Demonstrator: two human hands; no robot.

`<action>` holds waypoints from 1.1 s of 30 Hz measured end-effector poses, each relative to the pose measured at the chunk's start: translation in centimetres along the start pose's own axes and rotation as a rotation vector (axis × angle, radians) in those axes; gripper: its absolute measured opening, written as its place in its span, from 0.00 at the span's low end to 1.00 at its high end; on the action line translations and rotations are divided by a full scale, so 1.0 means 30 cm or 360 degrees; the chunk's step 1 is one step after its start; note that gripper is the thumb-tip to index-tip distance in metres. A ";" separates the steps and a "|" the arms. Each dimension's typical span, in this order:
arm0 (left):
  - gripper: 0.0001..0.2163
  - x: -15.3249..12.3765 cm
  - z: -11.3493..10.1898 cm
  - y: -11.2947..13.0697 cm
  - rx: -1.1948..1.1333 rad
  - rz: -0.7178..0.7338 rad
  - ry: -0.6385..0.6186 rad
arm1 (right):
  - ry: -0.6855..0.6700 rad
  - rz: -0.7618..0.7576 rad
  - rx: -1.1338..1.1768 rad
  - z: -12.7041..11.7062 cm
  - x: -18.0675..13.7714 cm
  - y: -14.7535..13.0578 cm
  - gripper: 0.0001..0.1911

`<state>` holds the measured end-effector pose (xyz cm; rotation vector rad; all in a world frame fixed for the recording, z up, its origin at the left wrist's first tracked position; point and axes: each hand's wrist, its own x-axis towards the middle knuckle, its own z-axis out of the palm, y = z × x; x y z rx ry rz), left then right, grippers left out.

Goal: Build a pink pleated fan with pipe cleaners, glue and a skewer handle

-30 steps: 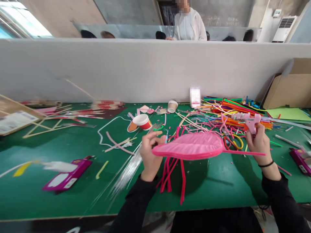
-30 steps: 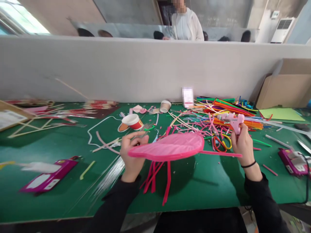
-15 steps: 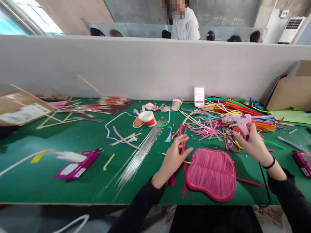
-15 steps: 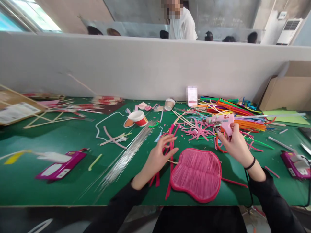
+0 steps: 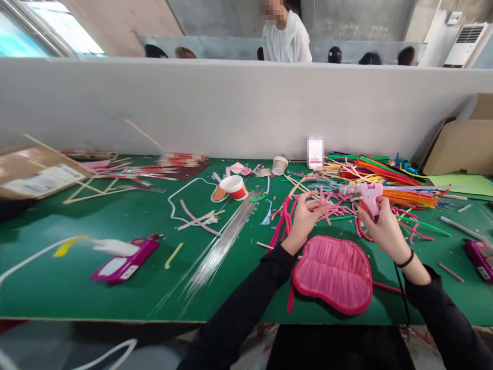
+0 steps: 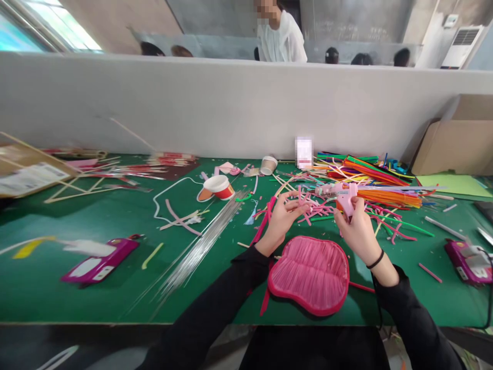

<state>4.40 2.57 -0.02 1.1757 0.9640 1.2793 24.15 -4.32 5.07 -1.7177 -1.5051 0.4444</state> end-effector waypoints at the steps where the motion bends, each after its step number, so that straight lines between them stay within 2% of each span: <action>1: 0.29 -0.002 -0.009 -0.002 0.0035 0.0008 0.0012 | 0.0002 0.0013 0.0002 0.002 0.001 0.006 0.27; 3: 0.29 -0.002 -0.030 -0.010 0.0140 0.0032 0.0027 | 0.0074 0.0053 0.0006 0.003 0.005 0.022 0.27; 7: 0.27 0.023 -0.076 -0.037 0.0469 0.0114 -0.0060 | 0.0364 0.0222 0.0004 -0.018 0.001 0.060 0.28; 12: 0.39 0.035 -0.162 -0.016 0.1098 0.0226 -0.0293 | 0.0517 0.0272 -0.0186 -0.077 -0.075 0.078 0.28; 13: 0.35 0.018 -0.186 -0.001 0.1214 0.0275 -0.0361 | 0.0516 0.0265 -0.0235 -0.085 -0.100 0.075 0.28; 15: 0.20 -0.040 -0.237 0.030 0.1428 0.0326 -0.0485 | 0.0494 0.0256 -0.0317 -0.094 -0.153 0.065 0.29; 16: 0.16 -0.078 -0.262 0.042 0.1518 0.0316 -0.0542 | 0.0470 0.0253 -0.0352 -0.095 -0.179 0.059 0.28; 18: 0.15 -0.161 -0.306 0.051 0.1667 0.0317 -0.0616 | 0.0392 0.0241 -0.0408 -0.089 -0.225 0.049 0.26; 22: 0.17 -0.298 -0.352 0.014 0.1996 0.0435 -0.0543 | 0.0227 0.0171 -0.0495 -0.065 -0.284 0.029 0.21; 27: 0.12 -0.370 -0.355 -0.049 0.2095 0.0478 -0.0420 | 0.0234 -0.0015 -0.0636 -0.042 -0.312 0.000 0.18; 31: 0.12 -0.395 -0.345 -0.050 0.2004 0.0284 -0.0198 | 0.0295 -0.0042 -0.0680 -0.054 -0.315 -0.018 0.18; 33: 0.13 -0.401 -0.342 -0.034 0.1844 0.0153 -0.0194 | 0.0348 0.0024 -0.0670 -0.076 -0.308 -0.021 0.19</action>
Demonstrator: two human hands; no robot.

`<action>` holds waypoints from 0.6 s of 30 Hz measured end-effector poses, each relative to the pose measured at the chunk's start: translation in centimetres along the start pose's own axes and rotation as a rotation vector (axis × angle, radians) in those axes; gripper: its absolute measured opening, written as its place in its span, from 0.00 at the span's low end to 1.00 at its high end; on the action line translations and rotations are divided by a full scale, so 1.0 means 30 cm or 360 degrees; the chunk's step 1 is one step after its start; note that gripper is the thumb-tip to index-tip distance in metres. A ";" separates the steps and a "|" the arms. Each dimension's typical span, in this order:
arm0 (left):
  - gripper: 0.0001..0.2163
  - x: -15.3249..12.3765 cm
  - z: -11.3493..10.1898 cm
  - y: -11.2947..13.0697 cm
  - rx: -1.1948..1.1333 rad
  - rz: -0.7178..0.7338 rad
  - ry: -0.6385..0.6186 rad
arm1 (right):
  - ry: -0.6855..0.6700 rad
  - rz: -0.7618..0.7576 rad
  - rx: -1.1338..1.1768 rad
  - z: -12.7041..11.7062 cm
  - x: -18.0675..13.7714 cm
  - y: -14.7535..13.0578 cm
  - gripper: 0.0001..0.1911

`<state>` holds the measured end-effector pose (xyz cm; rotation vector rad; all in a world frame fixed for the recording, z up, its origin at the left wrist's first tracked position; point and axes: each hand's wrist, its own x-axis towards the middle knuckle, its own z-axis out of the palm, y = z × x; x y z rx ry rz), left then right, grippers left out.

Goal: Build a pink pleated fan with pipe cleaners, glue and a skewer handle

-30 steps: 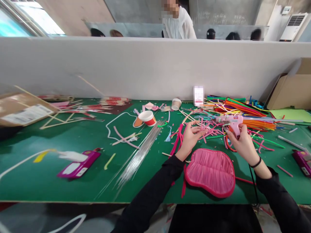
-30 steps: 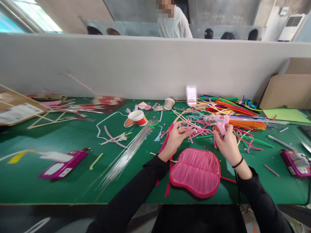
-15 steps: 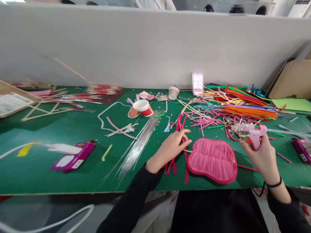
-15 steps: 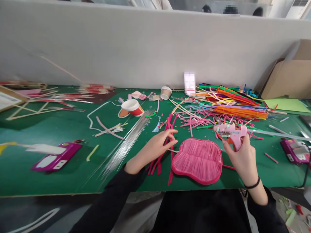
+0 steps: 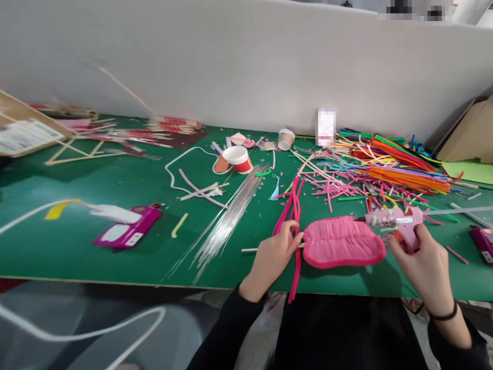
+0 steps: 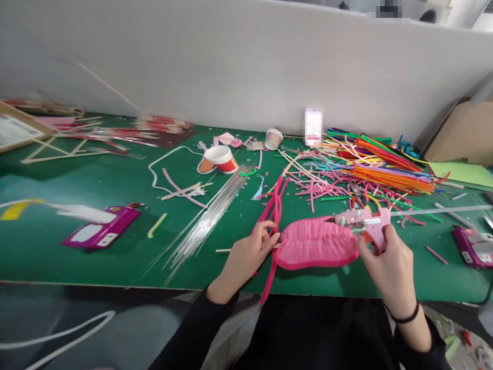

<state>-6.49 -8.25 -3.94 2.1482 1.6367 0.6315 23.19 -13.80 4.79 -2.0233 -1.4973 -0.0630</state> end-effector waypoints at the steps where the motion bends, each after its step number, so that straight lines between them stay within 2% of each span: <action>1: 0.14 -0.001 -0.008 0.006 -0.0091 -0.0023 -0.0033 | 0.0027 0.0053 0.0002 -0.012 0.008 0.005 0.20; 3: 0.15 -0.003 -0.023 0.016 -0.0204 -0.0048 -0.0046 | 0.0087 0.0147 0.0004 -0.039 0.024 0.017 0.20; 5: 0.16 -0.008 -0.025 0.024 -0.0198 -0.0087 0.0044 | 0.0150 0.0213 0.0008 -0.063 0.037 0.027 0.21; 9: 0.15 -0.027 0.013 0.034 -0.0205 -0.0110 0.0200 | 0.0226 0.0308 0.0081 -0.070 0.042 0.036 0.21; 13: 0.13 -0.042 0.069 0.035 -0.0175 -0.0093 0.0200 | 0.0122 0.0291 0.0158 -0.007 0.017 0.030 0.22; 18: 0.12 -0.044 0.089 0.042 0.0082 -0.0038 0.0225 | -0.0151 0.0049 0.0143 0.106 -0.050 -0.007 0.17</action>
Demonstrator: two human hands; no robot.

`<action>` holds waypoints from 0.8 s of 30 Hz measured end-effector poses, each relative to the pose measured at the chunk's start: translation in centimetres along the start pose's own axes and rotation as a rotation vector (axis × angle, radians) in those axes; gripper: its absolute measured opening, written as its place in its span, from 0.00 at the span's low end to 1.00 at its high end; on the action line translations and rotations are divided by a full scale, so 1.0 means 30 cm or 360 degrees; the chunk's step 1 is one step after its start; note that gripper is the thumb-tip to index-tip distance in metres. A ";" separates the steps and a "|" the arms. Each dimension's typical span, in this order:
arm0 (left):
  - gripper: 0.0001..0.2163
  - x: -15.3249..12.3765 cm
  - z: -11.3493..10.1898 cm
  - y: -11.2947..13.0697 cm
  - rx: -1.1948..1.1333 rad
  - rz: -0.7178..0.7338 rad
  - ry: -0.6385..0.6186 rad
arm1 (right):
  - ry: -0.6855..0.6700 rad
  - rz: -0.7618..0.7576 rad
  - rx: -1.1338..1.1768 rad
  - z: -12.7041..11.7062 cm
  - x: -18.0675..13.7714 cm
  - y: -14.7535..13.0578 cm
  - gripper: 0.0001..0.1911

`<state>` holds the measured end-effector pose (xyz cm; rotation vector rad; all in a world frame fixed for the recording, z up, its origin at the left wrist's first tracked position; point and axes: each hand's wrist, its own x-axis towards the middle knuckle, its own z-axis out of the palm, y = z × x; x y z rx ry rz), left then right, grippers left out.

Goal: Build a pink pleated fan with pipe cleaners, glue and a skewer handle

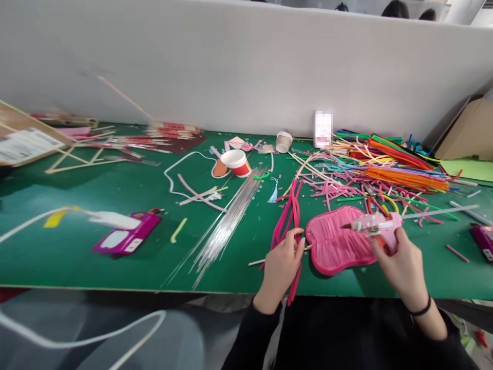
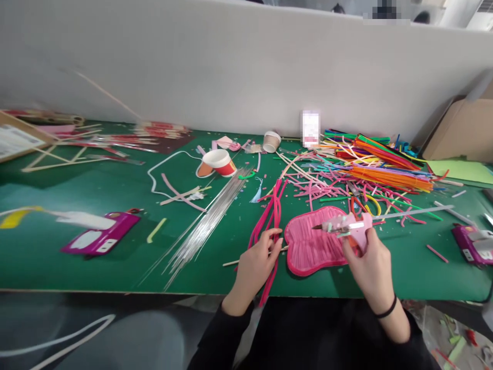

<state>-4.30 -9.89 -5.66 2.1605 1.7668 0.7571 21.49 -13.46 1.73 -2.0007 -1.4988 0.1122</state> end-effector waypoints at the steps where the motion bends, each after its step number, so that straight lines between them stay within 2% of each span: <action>1: 0.12 -0.001 0.000 0.002 0.0021 0.0004 0.0001 | -0.0041 -0.0053 0.0008 0.023 -0.013 -0.006 0.17; 5: 0.12 -0.006 0.001 0.007 0.0036 0.0008 0.0035 | -0.0169 -0.0235 -0.0011 0.093 -0.050 -0.022 0.16; 9: 0.12 -0.012 0.006 0.008 0.0030 0.0055 0.0075 | -0.0235 -0.0336 -0.0145 0.123 -0.064 -0.025 0.13; 24: 0.11 -0.009 0.000 0.016 0.0034 0.0057 0.0063 | -0.0116 -0.0541 -0.0292 0.162 -0.115 -0.016 0.12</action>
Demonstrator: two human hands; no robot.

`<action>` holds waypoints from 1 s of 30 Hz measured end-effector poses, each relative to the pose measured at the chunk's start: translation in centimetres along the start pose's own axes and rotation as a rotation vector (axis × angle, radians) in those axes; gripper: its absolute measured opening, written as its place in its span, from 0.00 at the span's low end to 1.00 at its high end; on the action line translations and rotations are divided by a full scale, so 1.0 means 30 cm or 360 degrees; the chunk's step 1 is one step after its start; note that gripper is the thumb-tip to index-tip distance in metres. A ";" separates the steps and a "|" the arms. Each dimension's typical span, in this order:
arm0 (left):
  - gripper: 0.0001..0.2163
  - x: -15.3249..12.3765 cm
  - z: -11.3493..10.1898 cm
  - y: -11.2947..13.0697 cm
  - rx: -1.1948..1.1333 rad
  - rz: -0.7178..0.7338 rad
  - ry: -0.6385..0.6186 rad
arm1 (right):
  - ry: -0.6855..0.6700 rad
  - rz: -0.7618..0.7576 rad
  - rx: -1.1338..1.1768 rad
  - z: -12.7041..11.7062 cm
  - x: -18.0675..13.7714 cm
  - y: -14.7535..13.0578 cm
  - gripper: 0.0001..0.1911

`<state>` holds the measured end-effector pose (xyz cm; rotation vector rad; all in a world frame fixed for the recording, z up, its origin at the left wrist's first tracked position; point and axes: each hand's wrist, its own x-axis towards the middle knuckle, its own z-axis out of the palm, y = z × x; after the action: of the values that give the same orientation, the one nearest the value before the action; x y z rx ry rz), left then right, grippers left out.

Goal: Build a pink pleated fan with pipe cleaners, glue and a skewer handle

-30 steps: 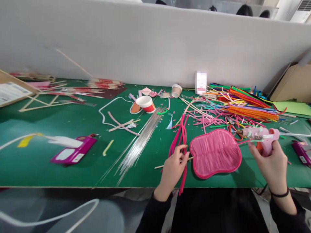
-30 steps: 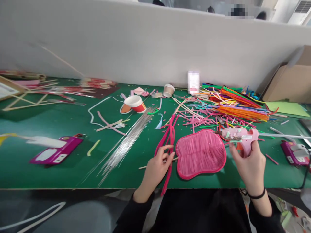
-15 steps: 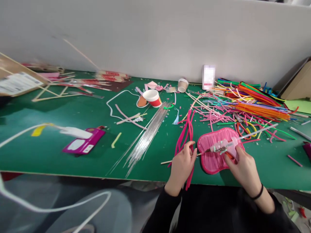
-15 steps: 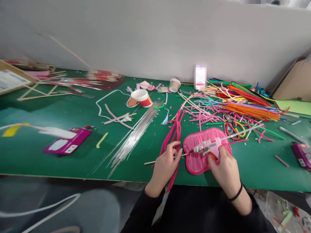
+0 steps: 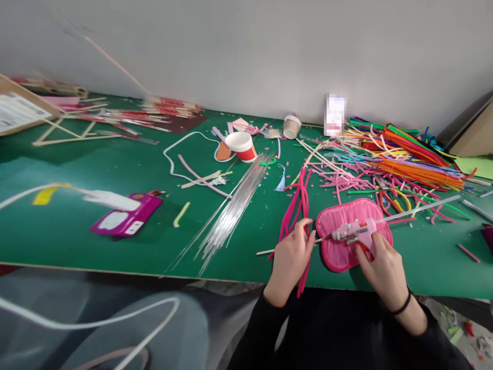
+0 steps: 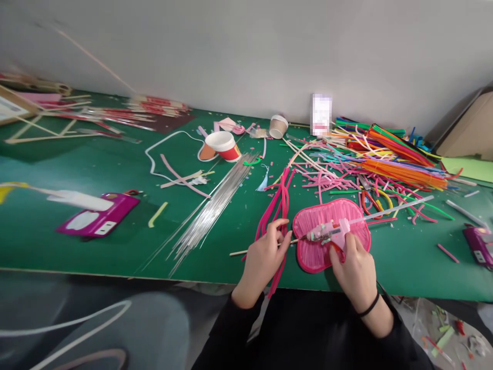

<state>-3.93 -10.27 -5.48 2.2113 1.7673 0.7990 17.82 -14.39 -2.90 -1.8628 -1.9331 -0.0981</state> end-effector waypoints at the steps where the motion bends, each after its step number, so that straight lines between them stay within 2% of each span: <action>1: 0.11 0.000 0.000 0.000 -0.0005 0.0000 0.0001 | 0.0002 -0.0004 0.0002 0.001 -0.001 -0.001 0.12; 30: 0.12 0.004 -0.003 -0.004 0.0010 -0.0008 -0.0033 | 0.0124 -0.0052 0.0031 -0.006 -0.022 0.032 0.06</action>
<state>-4.06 -10.16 -5.42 2.2099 1.7673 0.7676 18.80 -14.98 -3.22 -1.7886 -1.9054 -0.1591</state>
